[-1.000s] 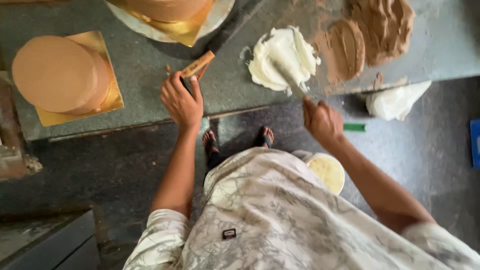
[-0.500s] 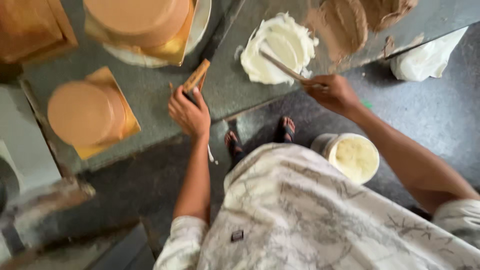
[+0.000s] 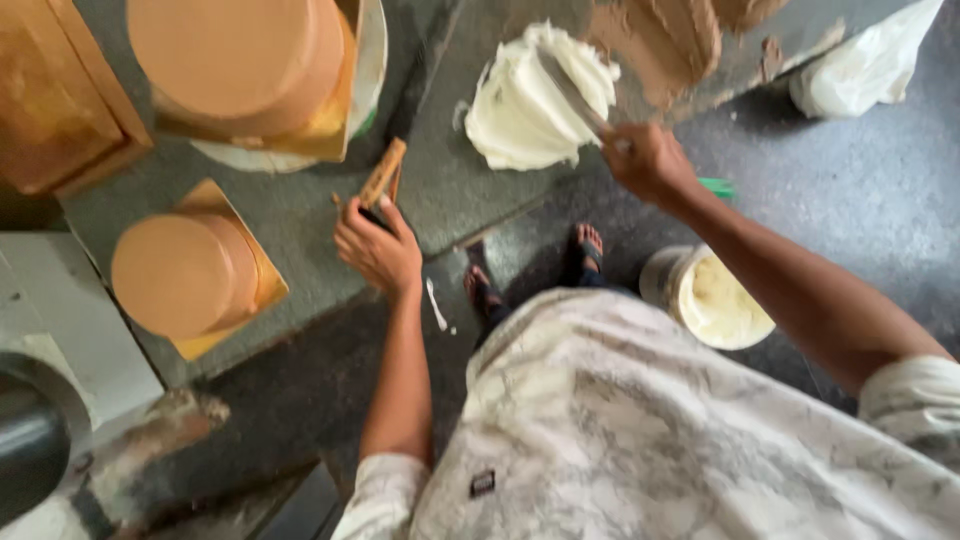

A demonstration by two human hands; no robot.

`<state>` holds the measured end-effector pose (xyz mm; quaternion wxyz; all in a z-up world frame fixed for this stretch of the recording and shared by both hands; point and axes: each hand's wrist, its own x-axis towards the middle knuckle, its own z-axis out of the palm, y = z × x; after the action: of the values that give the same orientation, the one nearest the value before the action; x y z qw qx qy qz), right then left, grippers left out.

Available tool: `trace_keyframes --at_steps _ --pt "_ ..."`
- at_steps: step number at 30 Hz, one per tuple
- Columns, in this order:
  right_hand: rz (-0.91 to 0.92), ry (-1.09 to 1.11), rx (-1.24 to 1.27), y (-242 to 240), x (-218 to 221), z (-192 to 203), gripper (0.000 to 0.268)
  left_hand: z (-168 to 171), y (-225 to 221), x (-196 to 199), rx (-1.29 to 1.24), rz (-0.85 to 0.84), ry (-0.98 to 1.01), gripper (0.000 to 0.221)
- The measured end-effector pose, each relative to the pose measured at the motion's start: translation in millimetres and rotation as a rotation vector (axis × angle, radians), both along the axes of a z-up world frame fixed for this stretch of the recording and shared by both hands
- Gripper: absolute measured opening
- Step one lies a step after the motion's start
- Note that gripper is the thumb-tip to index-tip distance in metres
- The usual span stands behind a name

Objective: The person constructs a piping cone from paper and fills it with frosting using a spatula.

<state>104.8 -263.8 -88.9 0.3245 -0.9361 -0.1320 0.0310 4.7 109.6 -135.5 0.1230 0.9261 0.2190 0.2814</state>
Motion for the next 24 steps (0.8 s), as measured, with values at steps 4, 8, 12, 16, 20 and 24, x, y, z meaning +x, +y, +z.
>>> trace_keyframes --at_steps 4,8,12,16,20,24 --pt "0.151 -0.11 -0.257 10.6 -45.4 17.2 0.02 -3.9 0.1 6.0 0.007 0.0 -0.019 0.042" --pt "0.053 0.034 -0.264 4.0 -13.5 9.1 0.023 -5.1 4.6 1.7 0.001 0.004 -0.023 0.042" --pt "0.097 0.03 -0.099 27.4 -37.1 -2.7 0.026 -7.0 2.8 6.6 0.014 -0.015 -0.002 0.041" --pt "0.163 -0.093 -0.398 17.5 -29.3 7.6 0.025 -4.0 4.7 1.6 0.026 -0.016 0.004 0.042" --pt "0.113 0.113 -0.127 35.3 -21.9 9.3 0.021 -6.8 1.8 8.9 -0.012 -0.011 -0.028 0.042" --pt "0.262 -0.003 -0.466 32.1 -37.9 15.7 0.021 -1.2 4.7 2.9 0.016 -0.016 -0.044 0.042"
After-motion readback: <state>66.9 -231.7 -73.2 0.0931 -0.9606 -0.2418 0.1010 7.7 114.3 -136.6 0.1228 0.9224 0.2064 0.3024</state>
